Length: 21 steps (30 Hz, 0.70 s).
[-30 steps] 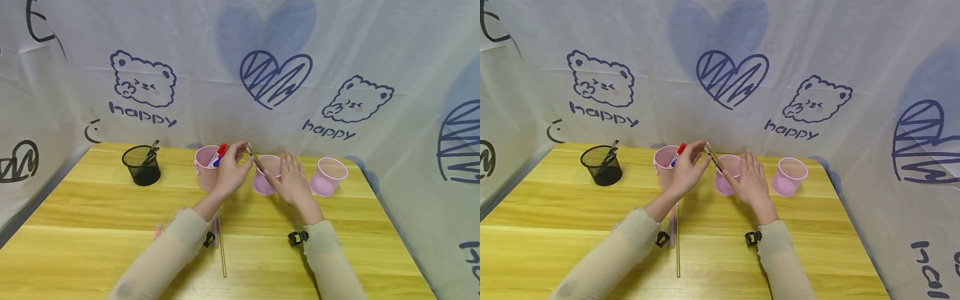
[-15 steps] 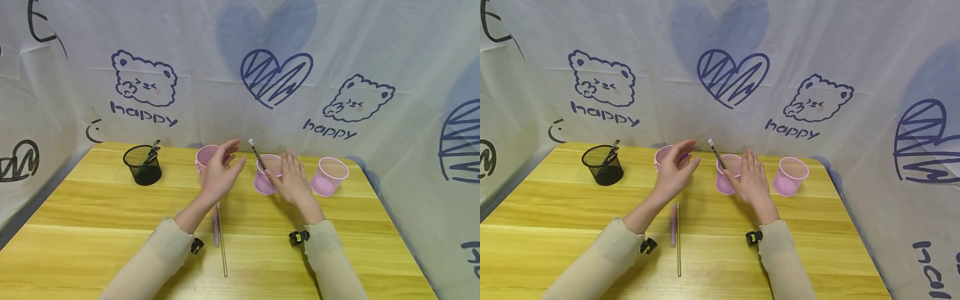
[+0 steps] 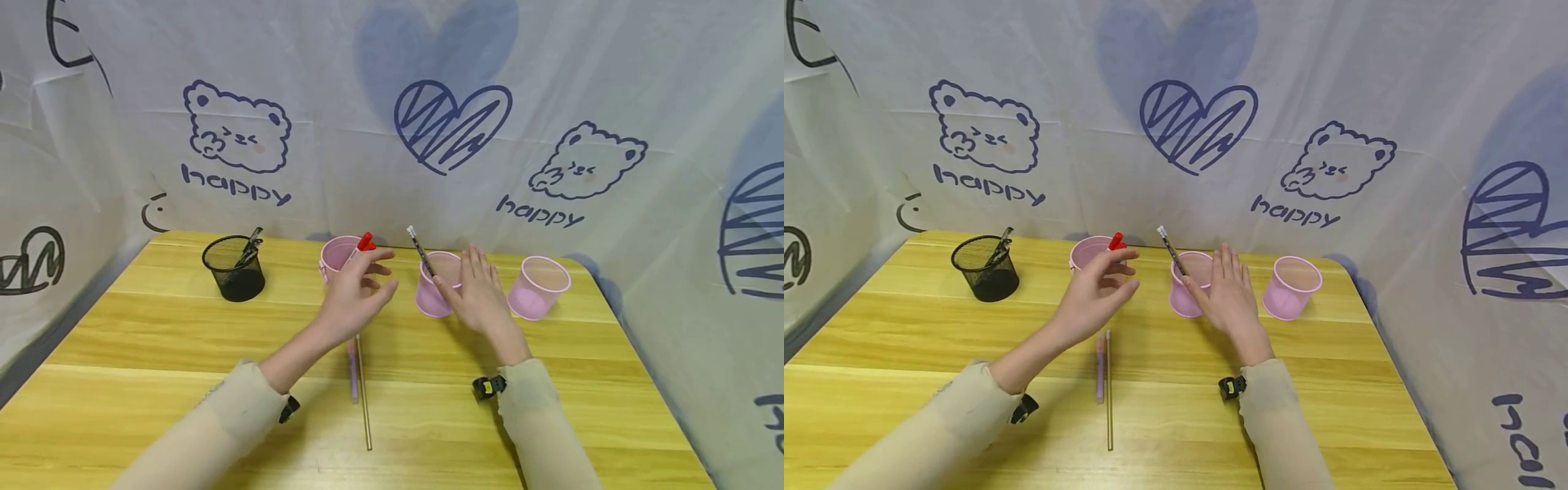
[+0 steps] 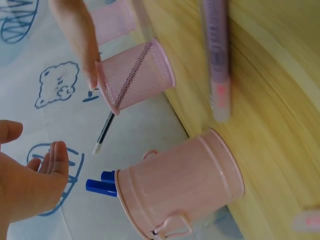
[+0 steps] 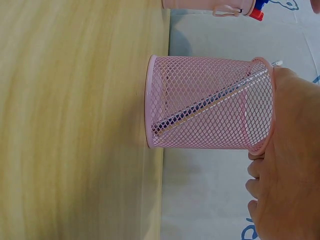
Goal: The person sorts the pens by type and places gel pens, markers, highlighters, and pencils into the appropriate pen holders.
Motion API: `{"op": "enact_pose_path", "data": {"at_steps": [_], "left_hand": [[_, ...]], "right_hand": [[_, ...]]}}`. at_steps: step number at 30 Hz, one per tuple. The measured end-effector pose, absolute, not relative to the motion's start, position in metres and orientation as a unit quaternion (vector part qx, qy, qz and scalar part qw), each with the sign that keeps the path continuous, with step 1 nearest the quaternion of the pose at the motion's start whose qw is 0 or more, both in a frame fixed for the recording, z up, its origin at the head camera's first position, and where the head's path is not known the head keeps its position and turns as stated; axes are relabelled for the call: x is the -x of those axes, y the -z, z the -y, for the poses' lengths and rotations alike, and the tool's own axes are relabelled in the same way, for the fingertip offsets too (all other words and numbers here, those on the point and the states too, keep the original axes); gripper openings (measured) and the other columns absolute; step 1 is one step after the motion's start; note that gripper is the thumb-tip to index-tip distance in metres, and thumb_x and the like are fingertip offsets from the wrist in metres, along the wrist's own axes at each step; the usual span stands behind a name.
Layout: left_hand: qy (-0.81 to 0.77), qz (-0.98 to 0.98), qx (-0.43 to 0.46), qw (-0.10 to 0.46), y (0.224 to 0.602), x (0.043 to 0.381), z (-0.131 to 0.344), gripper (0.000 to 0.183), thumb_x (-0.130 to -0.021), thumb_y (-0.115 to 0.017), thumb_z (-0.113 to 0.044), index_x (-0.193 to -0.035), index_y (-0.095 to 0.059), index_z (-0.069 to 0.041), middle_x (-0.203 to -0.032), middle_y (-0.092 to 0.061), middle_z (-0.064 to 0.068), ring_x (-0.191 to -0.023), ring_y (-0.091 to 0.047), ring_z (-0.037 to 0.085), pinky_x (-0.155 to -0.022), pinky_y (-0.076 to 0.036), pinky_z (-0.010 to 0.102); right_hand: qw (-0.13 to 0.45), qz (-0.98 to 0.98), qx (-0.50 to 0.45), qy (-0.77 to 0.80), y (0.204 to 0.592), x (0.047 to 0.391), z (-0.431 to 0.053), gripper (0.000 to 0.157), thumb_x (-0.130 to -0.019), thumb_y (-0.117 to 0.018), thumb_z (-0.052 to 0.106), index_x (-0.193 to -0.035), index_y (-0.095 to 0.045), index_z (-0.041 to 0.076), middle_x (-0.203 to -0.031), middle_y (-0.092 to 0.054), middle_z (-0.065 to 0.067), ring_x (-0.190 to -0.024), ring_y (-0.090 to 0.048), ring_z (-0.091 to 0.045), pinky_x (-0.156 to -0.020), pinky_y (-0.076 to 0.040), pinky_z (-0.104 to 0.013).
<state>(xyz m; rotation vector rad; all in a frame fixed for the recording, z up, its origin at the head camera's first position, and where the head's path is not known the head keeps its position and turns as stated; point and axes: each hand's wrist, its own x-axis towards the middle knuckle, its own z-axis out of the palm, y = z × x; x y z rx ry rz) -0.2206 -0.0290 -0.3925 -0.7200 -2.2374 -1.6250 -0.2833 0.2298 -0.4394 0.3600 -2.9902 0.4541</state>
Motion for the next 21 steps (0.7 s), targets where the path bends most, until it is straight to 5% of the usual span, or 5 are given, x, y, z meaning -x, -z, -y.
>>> {"op": "enact_pose_path", "data": {"at_steps": [11, 21], "left_hand": [[0.458, 0.834, 0.295, 0.088, 0.409, 0.215, 0.043, 0.046, -0.093, -0.075, -0.004, -0.135, -0.060, 0.005, -0.124, -0.067, 0.017, -0.096, -0.068, 0.025, -0.072, -0.058, 0.028], [0.362, 0.879, 0.309, -0.012, 0.432, 0.211, 0.058, 0.044, -0.095, -0.073, -0.008, -0.135, -0.059, 0.006, -0.115, -0.064, 0.014, -0.093, -0.065, 0.023, -0.077, -0.059, 0.032]], "right_hand": [[0.052, 0.981, -0.116, -0.144, 0.440, 0.284, -0.231, 0.102, -0.103, -0.025, 0.074, -0.164, -0.010, -0.006, -0.172, 0.004, -0.021, -0.160, 0.005, -0.036, -0.129, 0.001, -0.055], [0.055, 0.981, -0.117, -0.146, 0.442, 0.284, -0.230, 0.103, -0.102, -0.023, 0.076, -0.164, -0.009, -0.006, -0.172, 0.002, -0.022, -0.160, 0.004, -0.037, -0.129, 0.001, -0.055]]}}
